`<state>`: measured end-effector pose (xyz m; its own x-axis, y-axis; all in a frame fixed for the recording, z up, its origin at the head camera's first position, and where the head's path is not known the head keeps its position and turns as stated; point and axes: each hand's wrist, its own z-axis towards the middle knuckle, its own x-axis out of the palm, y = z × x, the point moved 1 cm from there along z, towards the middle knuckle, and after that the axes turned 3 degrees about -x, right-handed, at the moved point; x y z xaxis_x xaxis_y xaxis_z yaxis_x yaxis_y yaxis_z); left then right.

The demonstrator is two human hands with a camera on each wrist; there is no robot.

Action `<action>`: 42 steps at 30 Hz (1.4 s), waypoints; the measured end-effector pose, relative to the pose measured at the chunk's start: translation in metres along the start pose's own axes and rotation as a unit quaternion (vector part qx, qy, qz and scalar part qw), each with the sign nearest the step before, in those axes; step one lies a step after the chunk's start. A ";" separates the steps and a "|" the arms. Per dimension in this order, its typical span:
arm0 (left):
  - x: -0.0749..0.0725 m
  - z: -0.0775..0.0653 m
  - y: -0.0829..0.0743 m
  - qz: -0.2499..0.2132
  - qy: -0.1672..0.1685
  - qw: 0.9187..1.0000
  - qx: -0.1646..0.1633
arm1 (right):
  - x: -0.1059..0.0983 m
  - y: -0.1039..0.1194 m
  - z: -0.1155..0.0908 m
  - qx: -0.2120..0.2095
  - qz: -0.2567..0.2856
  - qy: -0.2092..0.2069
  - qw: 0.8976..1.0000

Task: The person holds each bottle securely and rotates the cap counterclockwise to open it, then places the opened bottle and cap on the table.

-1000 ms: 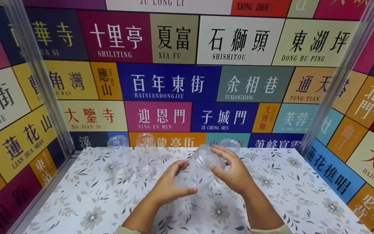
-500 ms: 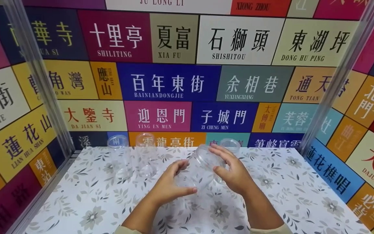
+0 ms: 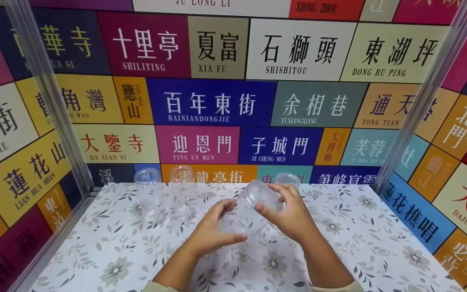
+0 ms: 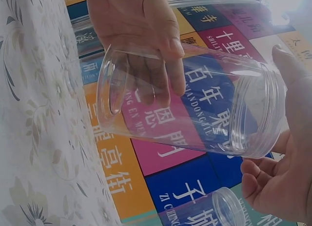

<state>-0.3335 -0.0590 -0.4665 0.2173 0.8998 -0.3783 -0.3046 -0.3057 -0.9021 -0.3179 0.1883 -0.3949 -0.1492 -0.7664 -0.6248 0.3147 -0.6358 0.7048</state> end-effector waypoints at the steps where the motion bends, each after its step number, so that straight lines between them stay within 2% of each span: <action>1: 0.000 0.000 0.000 0.000 0.001 1.000 0.000 | 0.000 0.000 0.000 0.002 0.000 0.001 1.000; 5: 0.000 0.000 0.000 0.002 0.000 1.000 0.001 | 0.000 0.000 -0.001 -0.001 0.014 0.007 1.000; 18: -0.001 0.000 -0.002 -0.008 0.002 1.000 0.010 | -0.003 -0.003 -0.004 -0.095 0.089 0.037 0.991; 23: 0.000 0.001 -0.002 -0.007 0.005 1.000 0.012 | -0.004 -0.004 -0.004 -0.112 0.110 0.047 0.987; 29: -0.001 0.001 -0.002 -0.008 0.004 1.000 0.010 | -0.004 -0.005 -0.004 -0.107 0.114 0.050 0.986; 33: -0.001 0.000 -0.002 -0.005 0.004 1.000 0.009 | -0.004 -0.004 -0.003 -0.097 0.098 0.040 0.990; 38: 0.000 0.000 -0.003 -0.007 0.002 1.000 0.007 | -0.004 -0.001 -0.002 -0.046 0.039 0.019 0.998; 42: 0.000 0.000 -0.002 -0.008 0.000 1.000 0.006 | -0.004 0.000 -0.001 -0.008 0.010 0.018 1.000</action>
<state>-0.3327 -0.0582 -0.4644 0.2216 0.9044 -0.3645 -0.3121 -0.2884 -0.9052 -0.3163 0.1910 -0.3925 -0.1087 -0.7747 -0.6229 0.3328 -0.6188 0.7115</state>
